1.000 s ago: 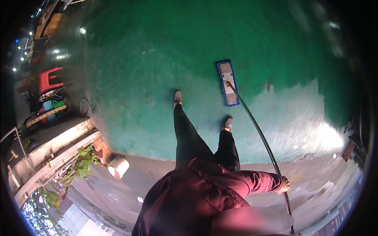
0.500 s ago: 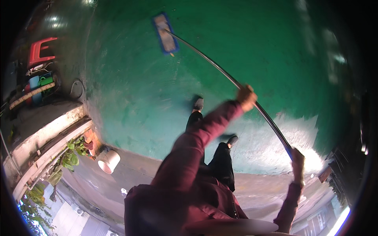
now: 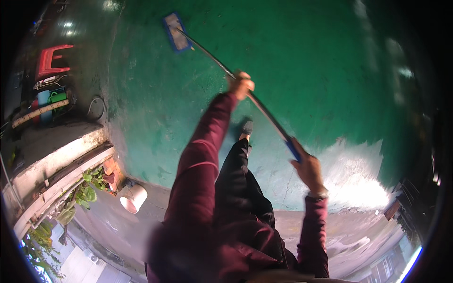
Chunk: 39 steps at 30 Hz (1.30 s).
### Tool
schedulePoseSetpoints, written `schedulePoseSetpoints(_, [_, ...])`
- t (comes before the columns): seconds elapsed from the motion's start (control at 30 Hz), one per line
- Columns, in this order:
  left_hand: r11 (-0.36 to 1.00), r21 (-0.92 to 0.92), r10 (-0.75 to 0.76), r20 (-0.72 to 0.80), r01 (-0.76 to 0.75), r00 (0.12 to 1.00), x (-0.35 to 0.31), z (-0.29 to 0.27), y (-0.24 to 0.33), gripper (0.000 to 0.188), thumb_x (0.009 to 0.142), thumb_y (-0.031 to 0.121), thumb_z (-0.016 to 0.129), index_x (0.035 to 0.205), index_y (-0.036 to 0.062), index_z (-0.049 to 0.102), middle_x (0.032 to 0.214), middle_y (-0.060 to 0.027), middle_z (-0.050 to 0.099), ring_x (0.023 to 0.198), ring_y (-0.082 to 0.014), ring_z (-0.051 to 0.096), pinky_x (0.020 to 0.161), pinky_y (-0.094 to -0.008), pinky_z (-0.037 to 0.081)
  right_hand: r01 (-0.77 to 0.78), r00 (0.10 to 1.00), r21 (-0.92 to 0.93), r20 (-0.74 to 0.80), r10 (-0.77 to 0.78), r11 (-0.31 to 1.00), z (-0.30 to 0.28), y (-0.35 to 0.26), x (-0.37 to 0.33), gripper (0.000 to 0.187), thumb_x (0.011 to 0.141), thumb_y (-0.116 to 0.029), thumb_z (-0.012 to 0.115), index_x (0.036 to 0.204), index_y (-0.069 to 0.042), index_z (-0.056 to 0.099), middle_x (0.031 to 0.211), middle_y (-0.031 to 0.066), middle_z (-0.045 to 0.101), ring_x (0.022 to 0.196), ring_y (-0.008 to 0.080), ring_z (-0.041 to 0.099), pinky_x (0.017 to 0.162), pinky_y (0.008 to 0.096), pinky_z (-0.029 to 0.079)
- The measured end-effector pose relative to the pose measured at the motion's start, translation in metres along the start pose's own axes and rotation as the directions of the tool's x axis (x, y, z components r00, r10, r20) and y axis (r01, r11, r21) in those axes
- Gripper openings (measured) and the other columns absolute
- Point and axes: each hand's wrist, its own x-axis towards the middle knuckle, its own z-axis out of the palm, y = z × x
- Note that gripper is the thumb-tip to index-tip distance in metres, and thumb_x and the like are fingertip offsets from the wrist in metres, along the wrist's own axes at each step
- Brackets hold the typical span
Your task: The person mops a green-painted floor using a flat mop, repeatedly dipping it into a bucket of water. They then pour water from a red scoop into a pink basin and wash a dark cloth by hand.
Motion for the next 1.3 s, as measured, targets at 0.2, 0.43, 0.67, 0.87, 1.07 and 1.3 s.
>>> schedulePoseSetpoints(0.2, [0.824, 0.310, 0.374, 0.331, -0.474, 0.866, -0.186, 0.277, 0.136, 0.012, 0.069, 0.021, 0.057, 0.062, 0.0103, 0.056, 0.076, -0.0051, 0.049, 0.079, -0.0223, 0.048, 0.074, -0.0396, 0.040, -0.489, 0.849, 0.026, -0.217, 0.482, 0.872, -0.075, 0.032, -0.270, 0.036, 0.083, -0.018, 0.058, 0.118, -0.009, 0.058, 0.082, 0.0218, 0.062, 0.056, 0.0183, 0.055, 0.057, 0.0356, 0.044])
schedulePoseSetpoints(0.43, [0.751, -0.232, 0.658, 0.334, -0.618, 0.675, -0.395, 0.396, 0.332, 0.013, 0.058, 0.023, 0.063, 0.057, 0.0116, 0.057, 0.060, -0.0066, 0.054, 0.067, -0.0257, 0.054, 0.071, -0.0463, 0.038, -0.881, 0.319, 0.176, -0.467, 0.825, 0.440, -0.098, -0.047, -0.479, 0.028, 0.083, -0.017, 0.060, 0.107, -0.001, 0.062, 0.088, 0.0164, 0.066, 0.070, 0.0212, 0.061, 0.062, 0.0341, 0.048])
schedulePoseSetpoints(0.67, [0.775, -0.246, 0.545, 0.727, -0.582, 0.419, -0.391, 0.292, 0.294, 0.017, 0.065, 0.026, 0.062, 0.054, 0.0146, 0.056, 0.059, -0.0057, 0.057, 0.060, -0.0241, 0.057, 0.072, -0.0452, 0.040, -0.949, 0.178, 0.122, -0.548, 0.817, 0.289, -0.080, -0.100, -0.478, 0.026, 0.084, -0.021, 0.060, 0.103, -0.004, 0.065, 0.083, 0.0174, 0.065, 0.067, 0.0225, 0.060, 0.058, 0.0347, 0.048])
schedulePoseSetpoints(0.87, [0.845, -0.063, 0.447, 0.627, -0.530, 0.638, -0.294, 0.163, 0.201, 0.020, 0.068, 0.028, 0.061, 0.052, 0.0161, 0.057, 0.057, -0.0049, 0.059, 0.059, -0.0227, 0.058, 0.076, -0.0447, 0.041, -0.930, 0.180, 0.213, -0.442, 0.879, 0.298, -0.077, -0.140, -0.372, 0.024, 0.084, -0.024, 0.060, 0.099, -0.006, 0.067, 0.079, 0.0182, 0.064, 0.065, 0.0237, 0.060, 0.054, 0.0352, 0.047])
schedulePoseSetpoints(1.07, [0.893, 0.323, 0.176, 0.394, -0.315, 0.902, -0.096, -0.077, 0.046, 0.029, 0.071, 0.031, 0.059, 0.045, 0.0187, 0.056, 0.048, -0.0014, 0.054, 0.055, -0.0205, 0.056, 0.075, -0.0453, 0.041, -0.448, 0.891, -0.300, -0.232, 0.391, 0.842, -0.016, -0.186, -0.092, 0.035, 0.088, -0.026, 0.051, 0.113, -0.003, 0.060, 0.107, 0.0135, 0.058, 0.090, 0.0209, 0.055, 0.078, 0.0310, 0.045])
schedulePoseSetpoints(1.3, [0.624, 0.779, -0.085, 0.153, -0.067, 0.985, 0.034, -0.438, -0.207, 0.010, 0.064, 0.023, 0.064, 0.069, 0.0148, 0.067, 0.071, -0.0036, 0.063, 0.073, -0.0238, 0.061, 0.065, -0.0468, 0.044, -0.332, 0.932, 0.375, 0.274, 0.238, 0.866, 0.168, -0.423, 0.234, 0.056, 0.077, -0.002, 0.066, 0.130, -0.009, 0.048, 0.098, 0.0004, 0.063, 0.077, 0.0062, 0.052, 0.067, 0.0205, 0.044])
